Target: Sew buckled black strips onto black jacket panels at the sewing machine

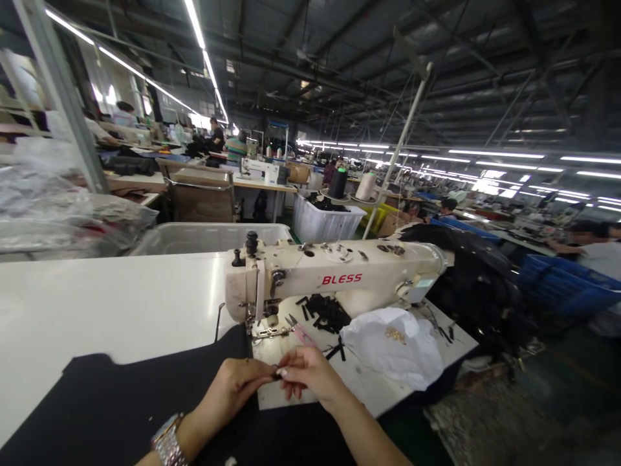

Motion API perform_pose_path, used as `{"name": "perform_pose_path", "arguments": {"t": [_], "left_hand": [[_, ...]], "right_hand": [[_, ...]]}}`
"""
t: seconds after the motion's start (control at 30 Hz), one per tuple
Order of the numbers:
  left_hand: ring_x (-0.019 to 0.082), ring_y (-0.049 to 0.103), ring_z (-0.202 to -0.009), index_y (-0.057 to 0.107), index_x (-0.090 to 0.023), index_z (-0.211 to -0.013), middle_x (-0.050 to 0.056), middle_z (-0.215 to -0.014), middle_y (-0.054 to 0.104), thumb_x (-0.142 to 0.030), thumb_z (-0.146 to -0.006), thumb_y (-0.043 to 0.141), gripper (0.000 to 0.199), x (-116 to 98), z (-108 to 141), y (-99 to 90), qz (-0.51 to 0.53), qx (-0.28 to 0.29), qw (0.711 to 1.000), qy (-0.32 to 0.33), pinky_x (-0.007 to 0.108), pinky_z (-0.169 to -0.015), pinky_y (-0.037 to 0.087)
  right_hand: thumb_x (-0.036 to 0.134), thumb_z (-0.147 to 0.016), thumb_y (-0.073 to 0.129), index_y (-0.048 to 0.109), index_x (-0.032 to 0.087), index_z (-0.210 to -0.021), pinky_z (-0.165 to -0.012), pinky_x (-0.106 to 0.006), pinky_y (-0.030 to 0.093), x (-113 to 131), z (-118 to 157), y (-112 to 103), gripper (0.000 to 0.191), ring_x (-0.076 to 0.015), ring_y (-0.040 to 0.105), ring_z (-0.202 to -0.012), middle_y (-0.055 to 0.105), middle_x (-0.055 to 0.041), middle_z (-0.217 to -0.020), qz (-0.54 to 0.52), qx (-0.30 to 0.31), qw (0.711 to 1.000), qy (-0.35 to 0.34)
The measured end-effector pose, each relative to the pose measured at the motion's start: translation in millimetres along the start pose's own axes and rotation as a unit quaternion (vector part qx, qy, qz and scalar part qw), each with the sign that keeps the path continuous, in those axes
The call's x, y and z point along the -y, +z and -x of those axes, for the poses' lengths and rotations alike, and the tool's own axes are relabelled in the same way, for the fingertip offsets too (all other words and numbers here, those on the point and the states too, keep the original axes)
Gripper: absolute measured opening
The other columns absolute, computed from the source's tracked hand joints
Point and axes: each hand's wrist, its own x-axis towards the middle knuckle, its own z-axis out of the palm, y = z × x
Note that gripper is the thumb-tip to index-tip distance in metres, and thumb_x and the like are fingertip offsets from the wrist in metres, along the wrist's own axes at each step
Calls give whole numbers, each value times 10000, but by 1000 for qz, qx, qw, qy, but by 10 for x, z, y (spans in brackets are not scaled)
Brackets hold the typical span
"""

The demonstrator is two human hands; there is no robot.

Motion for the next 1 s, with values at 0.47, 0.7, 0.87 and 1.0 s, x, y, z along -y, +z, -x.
{"name": "perform_pose_path", "arguments": {"t": [0.47,0.7,0.87,1.0], "left_hand": [[155,631,-698,620,-159,-716,45,-757,671,-281,-771,539,156,-26,-7,22,108,-3,981,-162,200,-640,493],[166,633,-663,612,-129,-806,50,-715,661,-374,-719,580,262,3,-51,101,261,-7,929,-261,237,-647,511],[187,636,-721,652,-133,-821,63,-834,669,-386,-668,624,297,64,-25,111,291,-12,908,-301,257,-705,516],[193,638,-712,658,-130,-822,58,-783,679,-373,-648,643,300,80,-30,99,300,-19,899,-318,266,-703,518]], "right_hand": [[441,-570,510,485,172,-732,-357,-189,295,-26,253,-286,315,-83,467,-352,551,33,-498,87,-49,995,18],[231,-671,465,581,174,-599,-572,-288,403,-88,557,-1795,148,-174,577,-546,618,-25,-567,363,-325,874,-4],[188,-735,538,617,159,-732,-733,-313,419,-225,383,-2201,84,-180,597,-784,655,-42,-777,471,-365,802,22],[267,-799,541,589,131,-757,-705,-315,451,-262,271,-2275,150,-125,583,-722,623,-6,-775,514,-338,786,57]]}}
